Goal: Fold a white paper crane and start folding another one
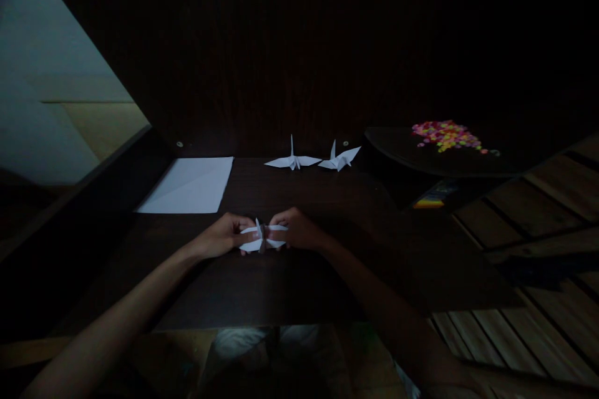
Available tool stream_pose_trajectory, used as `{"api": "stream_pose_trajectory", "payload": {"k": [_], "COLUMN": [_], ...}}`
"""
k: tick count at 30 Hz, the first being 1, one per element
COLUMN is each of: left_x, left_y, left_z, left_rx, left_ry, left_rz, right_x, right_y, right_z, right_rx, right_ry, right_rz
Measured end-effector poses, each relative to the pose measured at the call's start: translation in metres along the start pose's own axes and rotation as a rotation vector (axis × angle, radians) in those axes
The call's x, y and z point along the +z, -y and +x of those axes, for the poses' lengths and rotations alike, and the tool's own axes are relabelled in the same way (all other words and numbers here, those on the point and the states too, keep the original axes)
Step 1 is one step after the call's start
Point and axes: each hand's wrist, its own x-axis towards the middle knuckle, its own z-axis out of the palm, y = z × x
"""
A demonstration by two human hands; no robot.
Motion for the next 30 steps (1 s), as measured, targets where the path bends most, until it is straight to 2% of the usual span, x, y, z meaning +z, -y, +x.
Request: {"api": "stream_pose_trajectory", "payload": {"k": [12,30], "left_x": [-0.0017,-0.0069], "left_y": [-0.0049,0.0023], "left_z": [-0.0008,0.0003], "left_rx": [-0.018,-0.061], "left_ry": [-0.027,-0.035], "left_rz": [-0.023,-0.005], "right_x": [-0.0016,-0.0085], "right_y": [-0.0031,0.0017], "right_z": [0.0009,-0.0023], "right_rx": [0.080,0.122], "right_ry": [-0.019,-0.057], "right_rz": [0.110,0.013]}}
